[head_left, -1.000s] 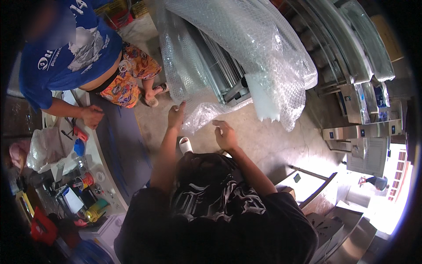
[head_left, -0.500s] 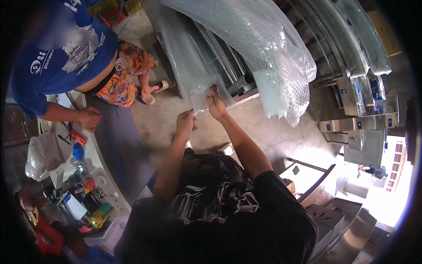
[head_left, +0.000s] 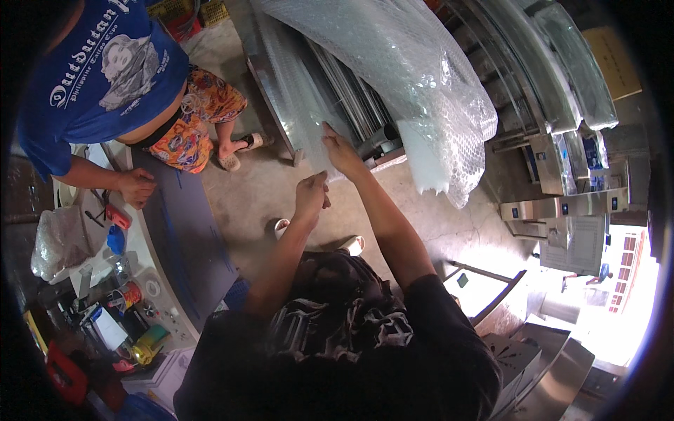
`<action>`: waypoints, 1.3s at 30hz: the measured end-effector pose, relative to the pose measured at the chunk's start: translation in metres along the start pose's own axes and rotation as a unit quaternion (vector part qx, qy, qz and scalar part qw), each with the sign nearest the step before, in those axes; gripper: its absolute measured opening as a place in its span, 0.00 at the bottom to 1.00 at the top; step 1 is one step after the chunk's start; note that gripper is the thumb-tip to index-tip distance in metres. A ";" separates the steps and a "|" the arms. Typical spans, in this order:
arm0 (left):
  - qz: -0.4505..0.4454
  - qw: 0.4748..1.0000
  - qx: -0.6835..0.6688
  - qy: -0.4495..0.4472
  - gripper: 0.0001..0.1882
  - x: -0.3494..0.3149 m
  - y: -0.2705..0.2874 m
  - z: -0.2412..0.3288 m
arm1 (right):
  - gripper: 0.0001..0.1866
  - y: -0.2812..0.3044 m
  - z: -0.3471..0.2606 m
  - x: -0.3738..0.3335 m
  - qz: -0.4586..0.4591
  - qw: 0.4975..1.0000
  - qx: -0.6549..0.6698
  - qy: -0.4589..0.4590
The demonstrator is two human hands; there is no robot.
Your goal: The person opens a yellow toolbox, removes a tape dispenser, and places the toolbox on a chair. Then the person wraps a large glass pane with bubble wrap and secures it with tape. Another person assists by holding the glass and handing over the tape dispenser.
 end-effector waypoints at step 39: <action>-0.044 0.995 0.022 -0.086 0.23 -0.015 -0.109 0.029 | 0.17 0.103 0.011 -0.113 0.086 0.969 -0.158 0.169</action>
Point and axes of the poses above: each hand's wrist, its own x-axis towards the middle knuckle, its own y-axis out of the back of the hand, z = x × y, the point moved 7 cm from there along x, towards the middle knuckle, and after that the axes turned 11 degrees about x, right-handed, at the moved point
